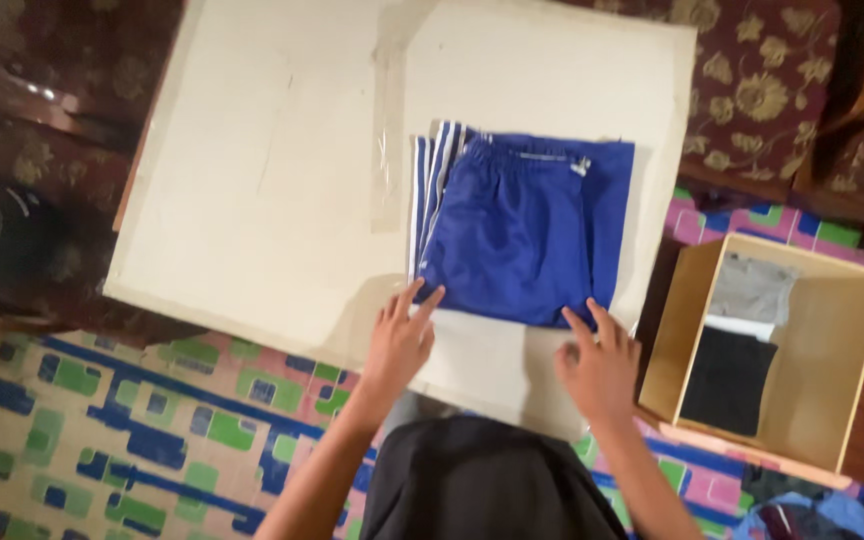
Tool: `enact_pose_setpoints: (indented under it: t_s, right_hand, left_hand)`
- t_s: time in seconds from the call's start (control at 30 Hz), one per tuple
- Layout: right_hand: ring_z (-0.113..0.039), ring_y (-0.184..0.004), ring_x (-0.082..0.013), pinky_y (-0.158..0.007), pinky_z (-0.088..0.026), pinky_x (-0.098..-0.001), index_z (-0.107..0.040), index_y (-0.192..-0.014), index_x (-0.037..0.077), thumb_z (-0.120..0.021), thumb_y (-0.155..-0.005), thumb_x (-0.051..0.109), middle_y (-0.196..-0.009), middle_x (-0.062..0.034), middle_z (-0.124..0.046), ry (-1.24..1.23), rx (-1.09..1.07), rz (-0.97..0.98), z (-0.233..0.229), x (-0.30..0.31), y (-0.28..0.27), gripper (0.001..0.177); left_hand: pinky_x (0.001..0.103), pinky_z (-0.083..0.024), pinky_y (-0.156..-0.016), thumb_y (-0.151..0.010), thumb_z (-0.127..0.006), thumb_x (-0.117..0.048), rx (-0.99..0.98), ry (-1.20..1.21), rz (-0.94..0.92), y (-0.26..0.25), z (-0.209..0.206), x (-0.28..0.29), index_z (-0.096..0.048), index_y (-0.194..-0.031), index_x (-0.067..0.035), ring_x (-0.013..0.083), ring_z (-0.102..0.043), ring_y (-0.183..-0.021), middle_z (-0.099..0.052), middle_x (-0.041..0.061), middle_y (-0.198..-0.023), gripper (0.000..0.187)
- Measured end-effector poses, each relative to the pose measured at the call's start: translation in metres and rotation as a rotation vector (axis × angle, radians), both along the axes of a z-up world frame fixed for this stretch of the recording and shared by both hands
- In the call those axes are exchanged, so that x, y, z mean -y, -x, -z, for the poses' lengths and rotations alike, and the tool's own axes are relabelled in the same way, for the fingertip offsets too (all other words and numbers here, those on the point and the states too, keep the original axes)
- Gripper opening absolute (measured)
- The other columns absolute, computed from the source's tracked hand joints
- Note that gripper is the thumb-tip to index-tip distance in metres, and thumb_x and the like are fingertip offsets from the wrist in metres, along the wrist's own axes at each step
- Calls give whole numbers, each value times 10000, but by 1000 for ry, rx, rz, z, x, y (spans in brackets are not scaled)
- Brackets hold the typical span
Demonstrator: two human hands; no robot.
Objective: The person picks up a pair of blue shorts from a pile of clothes, spreads them out on a table, and folds them into a rectangle before placing them into a drawer.
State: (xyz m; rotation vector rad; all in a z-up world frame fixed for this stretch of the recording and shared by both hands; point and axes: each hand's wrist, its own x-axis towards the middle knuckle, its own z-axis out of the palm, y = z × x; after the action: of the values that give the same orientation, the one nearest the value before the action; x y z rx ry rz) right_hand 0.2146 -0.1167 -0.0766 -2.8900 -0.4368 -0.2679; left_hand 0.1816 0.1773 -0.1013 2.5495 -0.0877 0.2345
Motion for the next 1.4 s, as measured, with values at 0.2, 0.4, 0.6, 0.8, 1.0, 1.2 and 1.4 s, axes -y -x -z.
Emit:
enact_pose_setpoints:
  t_s: [0.2,0.4,0.6,0.8,1.0,1.2,1.4]
  right_hand:
    - [-625,-1168,-259,-972,-483,-456,-755,-1065,122,-699,-925,183,-1251,-23,-655,16,-24,-228,-10,46,-14,163]
    - [-615,-1209,-237,-1024,-494,-426,-725,-1008,132,-694,-863,205,-1327,-22,-647,-31,-221,-335,-32,72,38,165]
    - [-560,-1220,-288,-983,-453,-459,-736,-1222,164,-720,-796,263,-1384,-94,-588,1,-197,-522,-23,45,18,438]
    - [-575,-1322,-248,-1075,-456,-439,-718,-1089,142,-714,-879,246,-1363,-20,-655,60,-129,-637,-14,56,13,234]
    - [-682,-953,-210,-922,-509,-385,-714,-1123,81,-676,-961,236,-1011,-103,-738,-447,-582,5,-16,56,9,227]
    - [-584,-879,-180,-810,-486,-331,-563,-1238,4,-668,-1087,239,-966,-124,-631,-799,-163,41,13,2,-82,298]
    - [-594,-1135,-394,-1011,-393,-523,-547,-1398,6,-630,-1088,241,-1234,-220,-628,-216,52,42,22,-31,-92,397]
  left_hand:
    - [437,-511,-969,-919,-673,-100,-76,39,89,-14,15,-20,-745,-1135,-63,284,-618,-1091,-662,96,-1142,231]
    - [433,-497,-968,-807,-697,-135,-208,59,187,35,-33,-34,-764,-909,-64,272,-621,-1104,-699,63,-1084,141]
    - [489,-437,-1002,-742,-734,-177,-120,-55,320,57,-28,-47,-709,-1228,-14,349,-525,-1275,-594,175,-1369,513]
    - [443,-471,-1063,-817,-712,-168,-148,-49,335,68,-11,-54,-726,-1173,-41,305,-609,-1262,-676,144,-1321,378]
    - [421,-596,-772,-811,-719,-208,-437,360,-9,53,-26,-53,-747,-1062,-10,307,-746,-807,-755,172,-834,321]
    - [437,-545,-732,-920,-673,-272,-374,454,-396,-56,16,-54,-710,-1064,-19,328,-714,-817,-720,181,-840,293]
    - [526,-440,-1022,-1004,-598,-257,-190,113,-548,-57,7,-11,-581,-1338,-98,370,-571,-1243,-627,169,-1323,370]
